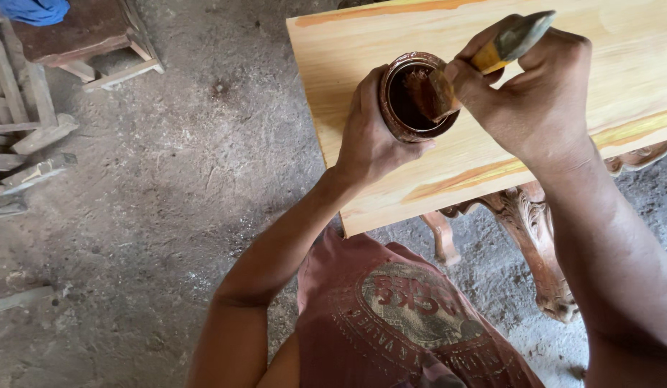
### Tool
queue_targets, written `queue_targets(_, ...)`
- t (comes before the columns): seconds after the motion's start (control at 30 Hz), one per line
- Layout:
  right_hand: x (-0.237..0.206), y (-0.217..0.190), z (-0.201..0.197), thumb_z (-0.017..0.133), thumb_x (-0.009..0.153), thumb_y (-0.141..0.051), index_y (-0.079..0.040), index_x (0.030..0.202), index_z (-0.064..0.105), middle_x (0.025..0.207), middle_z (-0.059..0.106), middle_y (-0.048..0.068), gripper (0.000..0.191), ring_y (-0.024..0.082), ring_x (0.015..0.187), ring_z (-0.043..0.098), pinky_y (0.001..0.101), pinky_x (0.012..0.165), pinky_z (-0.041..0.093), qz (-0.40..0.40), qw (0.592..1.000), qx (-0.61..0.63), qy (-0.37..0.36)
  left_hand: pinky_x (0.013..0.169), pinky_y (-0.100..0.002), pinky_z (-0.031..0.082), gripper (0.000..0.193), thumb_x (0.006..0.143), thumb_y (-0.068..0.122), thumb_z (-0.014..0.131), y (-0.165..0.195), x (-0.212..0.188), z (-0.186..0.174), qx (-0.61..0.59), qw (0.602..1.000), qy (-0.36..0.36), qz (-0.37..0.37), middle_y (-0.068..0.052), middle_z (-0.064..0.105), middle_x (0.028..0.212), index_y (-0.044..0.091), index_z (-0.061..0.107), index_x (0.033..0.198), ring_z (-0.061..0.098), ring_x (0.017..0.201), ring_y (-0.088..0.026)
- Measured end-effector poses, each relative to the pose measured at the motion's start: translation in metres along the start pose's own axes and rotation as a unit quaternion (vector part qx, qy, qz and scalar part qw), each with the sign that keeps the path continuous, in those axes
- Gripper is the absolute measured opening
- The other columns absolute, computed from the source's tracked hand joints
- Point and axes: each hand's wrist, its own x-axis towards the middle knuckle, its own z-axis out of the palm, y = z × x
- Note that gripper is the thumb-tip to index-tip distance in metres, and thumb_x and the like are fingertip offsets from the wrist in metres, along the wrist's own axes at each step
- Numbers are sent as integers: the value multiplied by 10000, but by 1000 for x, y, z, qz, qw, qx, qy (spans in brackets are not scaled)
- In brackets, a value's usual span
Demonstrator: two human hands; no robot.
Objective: The person holds a can of brown wood stain in one hand and a wide brush in the other, dips the brush into the can, and brushes the stain across a long unfinished wooden board resting on a carved wooden stand, working along the board to coat the bare wood sections.
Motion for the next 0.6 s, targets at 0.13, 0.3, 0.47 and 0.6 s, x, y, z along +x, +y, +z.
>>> queue_targets(0.13, 10, 1, 18, 777, 991, 84, 65, 948, 722, 900, 738, 144, 73, 179, 768, 732, 266, 676, 608, -52, 997, -1, -60, 1186, -413, 481, 1209, 628, 305, 1023, -2, -4, -3, 1, 1000, 3, -7, -189, 503, 1407, -27, 234, 1481, 536, 1330, -336)
queue_targets(0.3, 24, 15, 41, 838, 812, 3, 13, 852, 742, 841, 738, 164, 105, 225, 688, 719, 309, 657, 619, -127, 981, -91, -113, 1185, -409, 499, 1204, 652, 319, 1012, -6, -5, -1, -30, 998, -20, -43, -190, 499, 1411, -18, 220, 1494, 540, 1340, -335)
queue_targets(0.47, 21, 33, 31, 845, 1041, -93, 7, 869, 747, 835, 743, 141, 221, 177, 620, 719, 246, 579, 601, -42, 980, -86, -175, 1219, -412, 502, 1206, 681, 323, 1003, -7, -6, 2, -79, 996, -12, -25, -203, 460, 1448, -13, 199, 1514, 523, 1378, -343)
queue_targets(0.6, 18, 28, 23, 866, 1055, -98, 7, 933, 773, 890, 758, 138, 186, 160, 730, 747, 251, 660, 626, -89, 983, -68, -145, 1189, -446, 464, 1221, 613, 315, 1025, -6, -8, 1, -14, 999, -13, -45, -230, 465, 1419, -28, 246, 1488, 509, 1350, -374)
